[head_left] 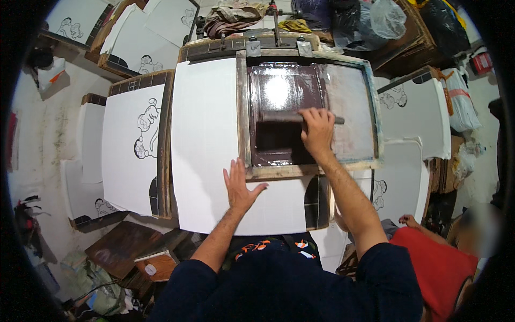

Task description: The person performs screen printing on white fabric using a squeegee and a screen frame. They repeatedly pull ink across the screen, lift the frame to reveal a printed design, and place new fabric sheets under the screen to continue the process.

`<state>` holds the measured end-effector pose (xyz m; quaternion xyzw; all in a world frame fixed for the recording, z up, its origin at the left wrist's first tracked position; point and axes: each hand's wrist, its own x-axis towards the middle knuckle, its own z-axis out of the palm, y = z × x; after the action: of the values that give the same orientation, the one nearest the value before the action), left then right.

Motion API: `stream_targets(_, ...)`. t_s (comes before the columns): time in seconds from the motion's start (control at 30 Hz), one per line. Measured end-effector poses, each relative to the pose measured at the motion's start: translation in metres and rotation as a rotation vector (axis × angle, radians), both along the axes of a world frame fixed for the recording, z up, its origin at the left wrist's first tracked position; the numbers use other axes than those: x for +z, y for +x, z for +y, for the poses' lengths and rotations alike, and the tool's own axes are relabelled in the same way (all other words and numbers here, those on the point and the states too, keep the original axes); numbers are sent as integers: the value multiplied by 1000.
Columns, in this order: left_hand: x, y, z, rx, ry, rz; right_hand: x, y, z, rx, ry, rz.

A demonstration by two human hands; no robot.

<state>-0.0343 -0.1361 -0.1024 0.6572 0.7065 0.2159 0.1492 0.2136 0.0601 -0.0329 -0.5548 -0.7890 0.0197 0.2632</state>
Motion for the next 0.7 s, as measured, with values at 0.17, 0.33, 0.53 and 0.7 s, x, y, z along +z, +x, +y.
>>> stream_targets(0.17, -20, 5, 11, -36, -22, 81, -20, -15, 123, 20, 122, -34)
stream_targets(0.33, -19, 4, 8, -49, 3, 44, -40, -41, 198, 11, 215, -77)
stream_targets(0.53, -17, 7, 13, -39, 32, 64, -38, -49, 222, 64, 94, -230)
stream_targets(0.7, -17, 6, 13, -46, 41, 65, -25, -36, 190, 289, -38, -340)
